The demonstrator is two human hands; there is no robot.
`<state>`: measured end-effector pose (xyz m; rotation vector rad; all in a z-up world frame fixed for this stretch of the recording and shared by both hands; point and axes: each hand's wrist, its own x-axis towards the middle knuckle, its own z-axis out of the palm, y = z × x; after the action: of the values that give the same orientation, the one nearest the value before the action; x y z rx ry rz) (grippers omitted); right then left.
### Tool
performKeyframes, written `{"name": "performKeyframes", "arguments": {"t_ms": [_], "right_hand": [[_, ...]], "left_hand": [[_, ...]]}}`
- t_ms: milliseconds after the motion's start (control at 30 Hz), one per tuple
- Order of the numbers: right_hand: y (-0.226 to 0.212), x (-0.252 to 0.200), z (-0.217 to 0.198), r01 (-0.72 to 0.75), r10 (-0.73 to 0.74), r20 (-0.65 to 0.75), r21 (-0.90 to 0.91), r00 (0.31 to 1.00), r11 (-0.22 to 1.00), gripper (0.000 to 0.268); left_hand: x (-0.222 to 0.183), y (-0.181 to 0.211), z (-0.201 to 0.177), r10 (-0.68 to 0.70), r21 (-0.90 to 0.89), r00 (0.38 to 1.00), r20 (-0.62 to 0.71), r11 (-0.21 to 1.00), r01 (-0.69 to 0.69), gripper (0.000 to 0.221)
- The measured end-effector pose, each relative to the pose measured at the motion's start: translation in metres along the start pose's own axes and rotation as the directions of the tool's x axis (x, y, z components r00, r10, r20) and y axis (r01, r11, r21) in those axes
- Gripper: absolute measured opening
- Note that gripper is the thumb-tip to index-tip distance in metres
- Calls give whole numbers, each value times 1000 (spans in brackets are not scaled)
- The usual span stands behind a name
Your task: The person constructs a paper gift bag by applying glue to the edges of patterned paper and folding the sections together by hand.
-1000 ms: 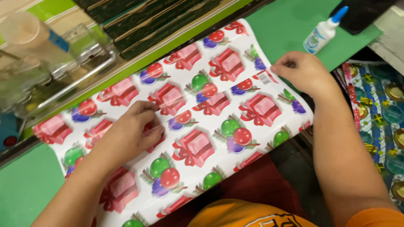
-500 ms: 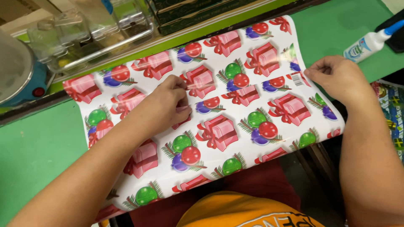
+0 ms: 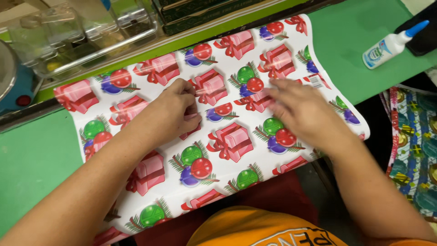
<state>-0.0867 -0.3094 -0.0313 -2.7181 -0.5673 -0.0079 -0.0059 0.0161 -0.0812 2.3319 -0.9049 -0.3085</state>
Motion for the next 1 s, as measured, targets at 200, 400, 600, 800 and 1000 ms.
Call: {"name": "performKeyframes", "arguments": {"t_ms": [200,400,600,800,1000], "right_hand": [[4,-18,36,-121,126,121,-47,985,992,68],[20,-23,32,-264,268,72,-58,961,963,76],[46,-24,16,-428,429,50,-31,902,903,83],[55,-24,20,-458,462,21,-105,887,883,78],[11,-6,25,-282,292,51,-144,955,949,64]], "left_hand": [[2,7,-7,-38,-4,998,40,999,39,18],[3,5,-7,-64,-6,997,52,998,64,19],[4,1,-4,-59,12,997,45,998,59,19],[6,8,-7,-120,41,991,55,992,118,23],[4,-1,-1,-50,74,999,-15,996,51,22]]}}
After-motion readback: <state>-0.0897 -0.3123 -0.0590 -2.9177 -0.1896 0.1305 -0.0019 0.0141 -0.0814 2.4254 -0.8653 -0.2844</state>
